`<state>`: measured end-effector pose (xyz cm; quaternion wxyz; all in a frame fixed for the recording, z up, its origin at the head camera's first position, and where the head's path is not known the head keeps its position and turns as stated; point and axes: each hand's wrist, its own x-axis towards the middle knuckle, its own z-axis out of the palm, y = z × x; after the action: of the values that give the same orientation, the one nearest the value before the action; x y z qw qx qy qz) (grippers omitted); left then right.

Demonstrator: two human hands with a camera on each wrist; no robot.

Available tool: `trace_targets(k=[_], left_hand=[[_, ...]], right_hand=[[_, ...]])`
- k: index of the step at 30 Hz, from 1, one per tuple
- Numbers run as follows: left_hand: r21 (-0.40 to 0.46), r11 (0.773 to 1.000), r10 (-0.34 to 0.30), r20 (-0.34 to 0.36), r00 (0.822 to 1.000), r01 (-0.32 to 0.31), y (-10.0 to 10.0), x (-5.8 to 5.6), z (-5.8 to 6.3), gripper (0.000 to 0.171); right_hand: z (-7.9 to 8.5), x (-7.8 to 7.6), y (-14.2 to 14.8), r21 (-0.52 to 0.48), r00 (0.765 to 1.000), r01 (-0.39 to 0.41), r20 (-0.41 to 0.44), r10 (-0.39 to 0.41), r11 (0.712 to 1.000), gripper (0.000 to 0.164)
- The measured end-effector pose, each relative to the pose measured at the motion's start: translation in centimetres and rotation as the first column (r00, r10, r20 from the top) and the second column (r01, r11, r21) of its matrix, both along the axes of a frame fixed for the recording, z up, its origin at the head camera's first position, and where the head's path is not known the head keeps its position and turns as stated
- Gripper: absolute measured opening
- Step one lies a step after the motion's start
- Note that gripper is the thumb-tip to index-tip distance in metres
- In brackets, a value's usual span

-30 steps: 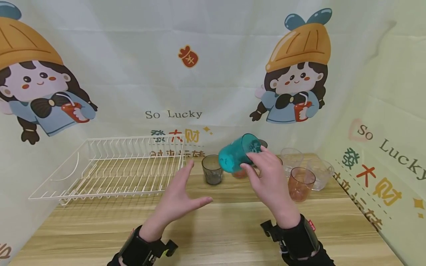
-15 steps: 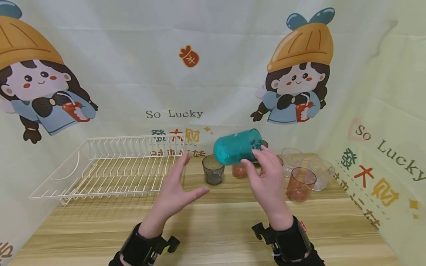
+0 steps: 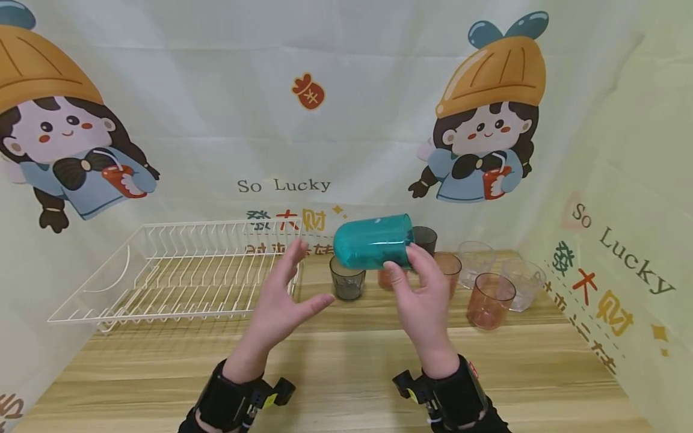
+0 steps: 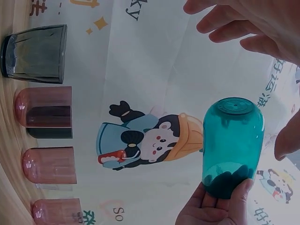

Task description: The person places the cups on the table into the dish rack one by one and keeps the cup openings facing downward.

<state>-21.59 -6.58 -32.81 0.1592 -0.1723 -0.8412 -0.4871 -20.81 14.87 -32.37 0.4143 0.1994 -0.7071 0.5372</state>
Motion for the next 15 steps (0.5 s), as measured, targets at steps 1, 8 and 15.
trace_targets(k=[1,8,15], left_hand=[[0.005,1.0,-0.001,0.002,1.0,0.001,0.0,0.0,0.1,0.107],[0.034,0.999,-0.013,0.019,1.0,0.012,0.1,-0.2,0.4,0.106],[0.059,0.998,-0.027,0.013,1.0,0.026,0.3,-0.4,0.9,0.105]], right_hand=[[-0.1,0.0,-0.1,-0.014,1.0,-0.02,0.007,0.02,1.0,0.027],[-0.4,0.2,-1.0,-0.086,0.995,-0.103,0.002,0.103,0.991,0.027],[-0.8,0.3,-1.6,-0.118,0.983,-0.173,0.04,0.178,0.978,0.024]])
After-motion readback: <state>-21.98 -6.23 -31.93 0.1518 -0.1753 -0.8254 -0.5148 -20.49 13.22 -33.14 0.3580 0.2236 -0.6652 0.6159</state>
